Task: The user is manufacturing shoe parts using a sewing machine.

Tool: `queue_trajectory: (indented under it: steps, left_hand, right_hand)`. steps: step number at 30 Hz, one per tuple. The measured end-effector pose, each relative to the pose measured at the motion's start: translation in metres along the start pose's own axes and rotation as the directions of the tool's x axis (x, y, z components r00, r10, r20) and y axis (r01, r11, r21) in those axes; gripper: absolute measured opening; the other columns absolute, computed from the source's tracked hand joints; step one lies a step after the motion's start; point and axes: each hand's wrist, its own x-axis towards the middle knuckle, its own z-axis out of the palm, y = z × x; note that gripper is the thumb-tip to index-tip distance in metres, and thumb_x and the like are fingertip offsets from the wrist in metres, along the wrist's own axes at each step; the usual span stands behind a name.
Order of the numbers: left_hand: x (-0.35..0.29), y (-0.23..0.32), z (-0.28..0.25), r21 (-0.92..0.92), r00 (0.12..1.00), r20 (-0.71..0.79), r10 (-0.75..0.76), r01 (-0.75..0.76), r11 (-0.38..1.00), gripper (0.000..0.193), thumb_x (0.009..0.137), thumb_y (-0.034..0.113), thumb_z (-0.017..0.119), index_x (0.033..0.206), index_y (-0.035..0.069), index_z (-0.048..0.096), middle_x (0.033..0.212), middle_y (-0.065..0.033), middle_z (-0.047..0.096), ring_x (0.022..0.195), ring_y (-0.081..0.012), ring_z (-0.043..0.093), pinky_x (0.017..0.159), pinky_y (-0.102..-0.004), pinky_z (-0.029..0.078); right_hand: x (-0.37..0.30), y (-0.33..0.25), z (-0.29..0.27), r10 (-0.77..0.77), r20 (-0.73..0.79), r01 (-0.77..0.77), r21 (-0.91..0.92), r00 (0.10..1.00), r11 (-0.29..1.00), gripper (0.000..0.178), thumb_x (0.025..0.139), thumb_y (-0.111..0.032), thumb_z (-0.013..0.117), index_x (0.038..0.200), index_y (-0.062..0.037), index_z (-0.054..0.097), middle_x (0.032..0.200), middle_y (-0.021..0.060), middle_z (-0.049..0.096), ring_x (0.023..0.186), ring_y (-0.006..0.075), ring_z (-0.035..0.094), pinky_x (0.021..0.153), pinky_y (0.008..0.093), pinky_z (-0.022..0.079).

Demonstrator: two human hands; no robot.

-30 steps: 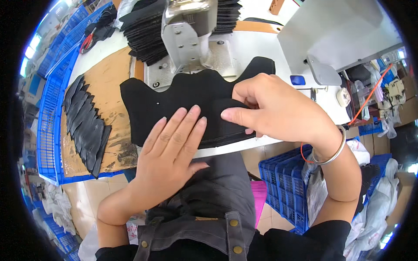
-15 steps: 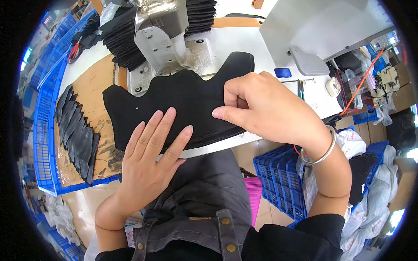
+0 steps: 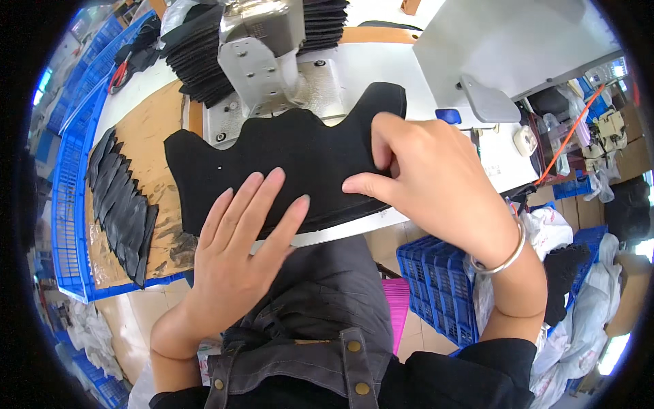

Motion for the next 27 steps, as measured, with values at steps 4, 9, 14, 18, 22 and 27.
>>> queue_trajectory:
  steps: [4, 9, 14, 18, 22, 27]
  left_hand:
    - [0.018, 0.001, -0.008, -0.16, 0.995, 0.069, -0.076, 0.086, 0.983, 0.067, 0.073, 0.03, 0.071, 0.13, 0.001, 0.052, 0.137, -0.0171, 0.047, 0.125, -0.0322, 0.045, 0.104, -0.0431, 0.035]
    - [0.017, -0.004, -0.006, -0.115, 0.996, 0.044, -0.083, 0.087, 0.989, 0.077, 0.07, 0.034, 0.072, 0.131, -0.006, 0.047, 0.138, -0.0213, 0.044, 0.127, -0.0351, 0.044, 0.105, -0.0442, 0.035]
    - [-0.012, -0.009, -0.02, 0.156, 0.977, 0.077, -0.199, 0.185, 0.97, 0.075, 0.069, 0.031, 0.073, 0.127, -0.01, 0.048, 0.135, -0.0226, 0.048, 0.127, -0.0349, 0.046, 0.105, -0.0432, 0.037]
    - [-0.001, -0.014, -0.029, 0.162, 0.987, 0.053, -0.153, 0.142, 0.976, 0.069, 0.077, 0.045, 0.066, 0.114, -0.013, 0.056, 0.124, -0.0234, 0.056, 0.115, -0.0329, 0.055, 0.102, -0.0417, 0.039]
    - [0.016, -0.014, -0.035, 0.082, 0.995, -0.074, -0.061, 0.067, 0.994, 0.06, 0.083, 0.036, 0.062, 0.119, -0.011, 0.054, 0.122, -0.0213, 0.058, 0.111, -0.0309, 0.058, 0.1, -0.0396, 0.041]
    - [-0.002, -0.036, -0.071, 0.367, 0.988, -0.149, 0.035, 0.022, 0.93, 0.046, 0.075, 0.012, 0.054, 0.116, -0.007, 0.058, 0.115, -0.0192, 0.062, 0.101, -0.0301, 0.062, 0.094, -0.0389, 0.046]
  right_hand:
    - [-0.009, -0.004, 0.019, -0.498, -0.151, 0.408, -0.399, 0.854, 0.821, 0.046, 0.073, -0.024, 0.074, 0.112, -0.0042, 0.061, 0.121, 0.0125, 0.06, 0.11, 0.0298, 0.059, 0.09, 0.0388, 0.049]
    - [-0.01, 0.007, 0.037, -0.494, -0.107, 0.442, -0.314, 0.863, 0.84, 0.053, 0.078, -0.018, 0.069, 0.126, -0.0019, 0.055, 0.133, 0.0133, 0.054, 0.124, 0.0321, 0.05, 0.102, 0.045, 0.042]
    - [-0.007, 0.004, 0.028, -0.555, -0.047, 0.494, -0.398, 0.83, 0.773, 0.05, 0.078, -0.014, 0.067, 0.123, 0.0028, 0.056, 0.131, 0.0166, 0.055, 0.122, 0.0317, 0.053, 0.099, 0.0428, 0.045]
    - [-0.004, 0.005, 0.015, -0.639, 0.077, 0.576, -0.526, 0.766, 0.626, 0.049, 0.074, -0.008, 0.06, 0.12, 0.0072, 0.055, 0.124, 0.02, 0.058, 0.114, 0.0316, 0.059, 0.095, 0.0398, 0.049]
    - [-0.004, -0.009, 0.001, -0.663, 0.037, 0.542, -0.61, 0.748, 0.578, 0.047, 0.075, -0.005, 0.055, 0.119, 0.0109, 0.053, 0.118, 0.0215, 0.061, 0.11, 0.0316, 0.061, 0.094, 0.0404, 0.051]
    - [-0.017, -0.04, -0.006, -0.698, -0.101, 0.501, -0.625, 0.709, 0.599, 0.05, 0.082, -0.006, 0.056, 0.13, 0.0044, 0.047, 0.129, 0.0229, 0.055, 0.12, 0.0337, 0.055, 0.104, 0.0477, 0.038]
